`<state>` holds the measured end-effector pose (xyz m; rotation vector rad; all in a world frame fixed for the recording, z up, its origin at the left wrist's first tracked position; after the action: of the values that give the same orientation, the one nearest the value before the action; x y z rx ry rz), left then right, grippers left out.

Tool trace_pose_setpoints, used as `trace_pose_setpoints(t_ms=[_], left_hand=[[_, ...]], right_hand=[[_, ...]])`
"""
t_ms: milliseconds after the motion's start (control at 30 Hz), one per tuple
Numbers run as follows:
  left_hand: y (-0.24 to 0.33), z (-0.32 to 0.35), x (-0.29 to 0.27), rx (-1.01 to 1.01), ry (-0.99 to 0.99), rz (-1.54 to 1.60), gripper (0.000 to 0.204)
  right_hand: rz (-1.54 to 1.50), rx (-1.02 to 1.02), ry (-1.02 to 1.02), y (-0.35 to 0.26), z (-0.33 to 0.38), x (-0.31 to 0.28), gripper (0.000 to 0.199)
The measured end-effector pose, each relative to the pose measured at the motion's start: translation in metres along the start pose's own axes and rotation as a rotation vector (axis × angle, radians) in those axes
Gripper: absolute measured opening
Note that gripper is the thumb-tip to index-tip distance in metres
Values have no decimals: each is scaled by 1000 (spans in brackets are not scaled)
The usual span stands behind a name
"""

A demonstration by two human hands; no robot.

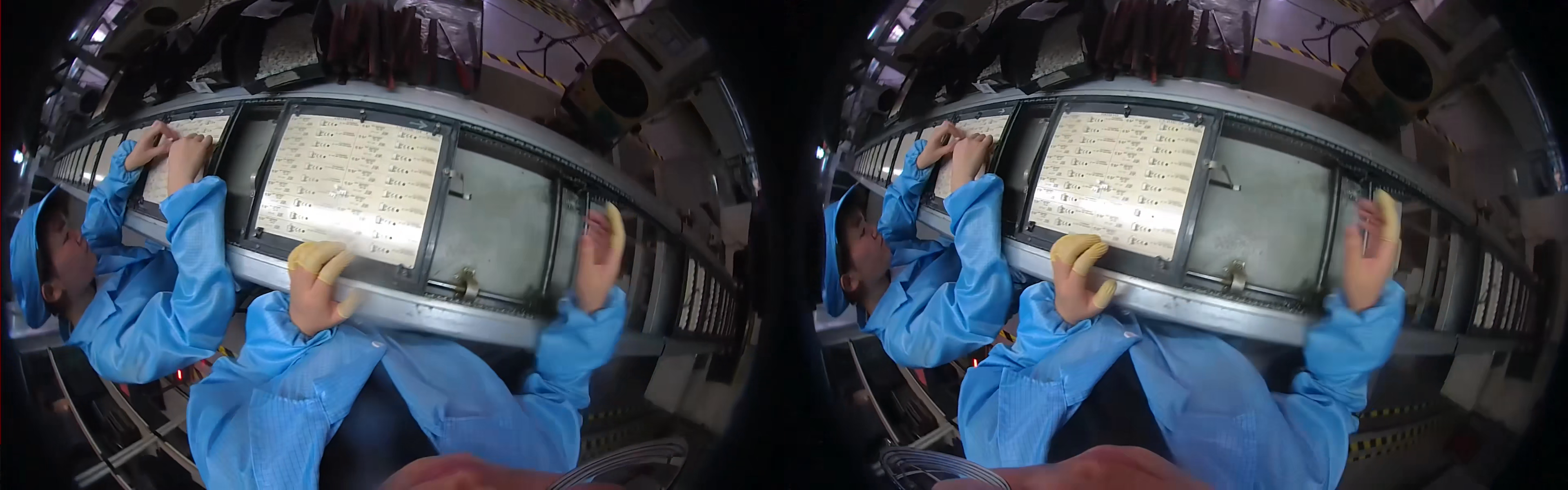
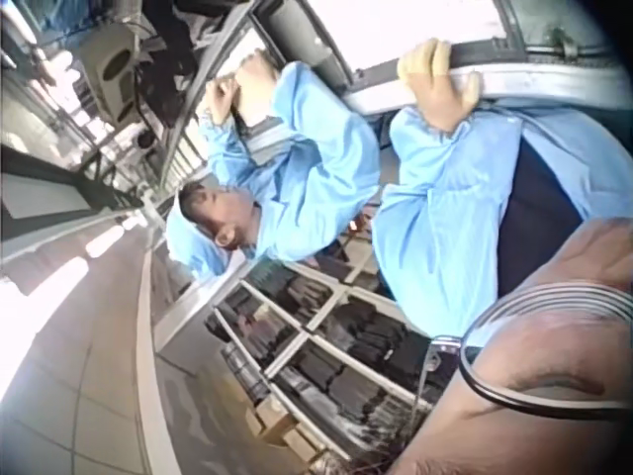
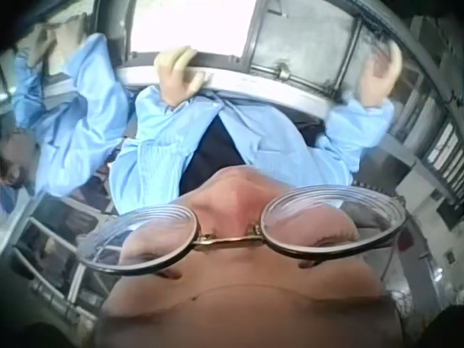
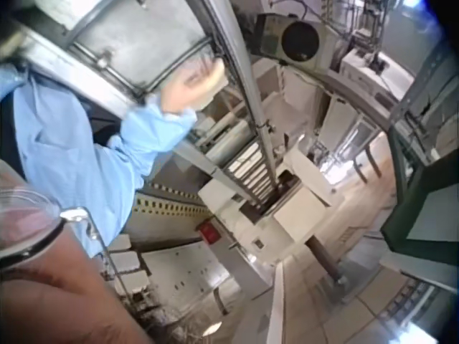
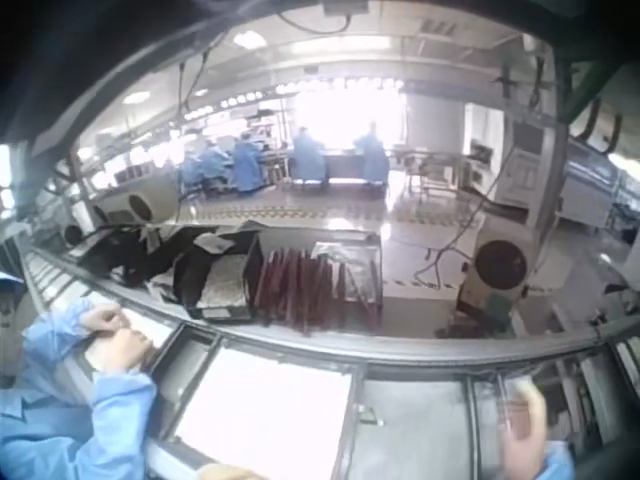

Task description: The person slides circuit board trays along a conveyor track, aligns metal bars onto the boards, inserts small electronic components into the boards by hand, and pushes the assembled trays down the line.

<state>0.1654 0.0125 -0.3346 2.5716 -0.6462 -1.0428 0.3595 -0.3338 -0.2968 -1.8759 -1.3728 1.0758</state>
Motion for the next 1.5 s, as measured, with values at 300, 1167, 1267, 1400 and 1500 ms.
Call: trace_pose_setpoints(t_ms=[300,1167,1267,1400,1500], left_hand=[[-25,8,-30,-131,1,306,35],[-76,15,-65,-231,143,193,26],[-78,7,-68,-51,44,-7,25],[-78,12,-64,-81,16,-61,20],[-77,12,-64,-83,-1,-60,18]], right_hand=[[-1677,-85,-855,-222,59,119,85],[-400,265,-360,-119,21,147,43],[692,79,-585,24,10,130,32],[807,-29,-727,81,24,154,27],[811,-66,-807,86,28,160,25]])
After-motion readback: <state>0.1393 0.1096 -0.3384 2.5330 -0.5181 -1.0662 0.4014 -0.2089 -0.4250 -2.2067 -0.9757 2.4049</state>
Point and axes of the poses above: each hand's wrist, its own z-axis away from the middle knuckle, its own x-axis out of the palm, y = z × x, the point moved 2 cm from there along -z, towards the middle knuckle, and after that the axes turned 10 degrees about y, right-handed, at the moved point
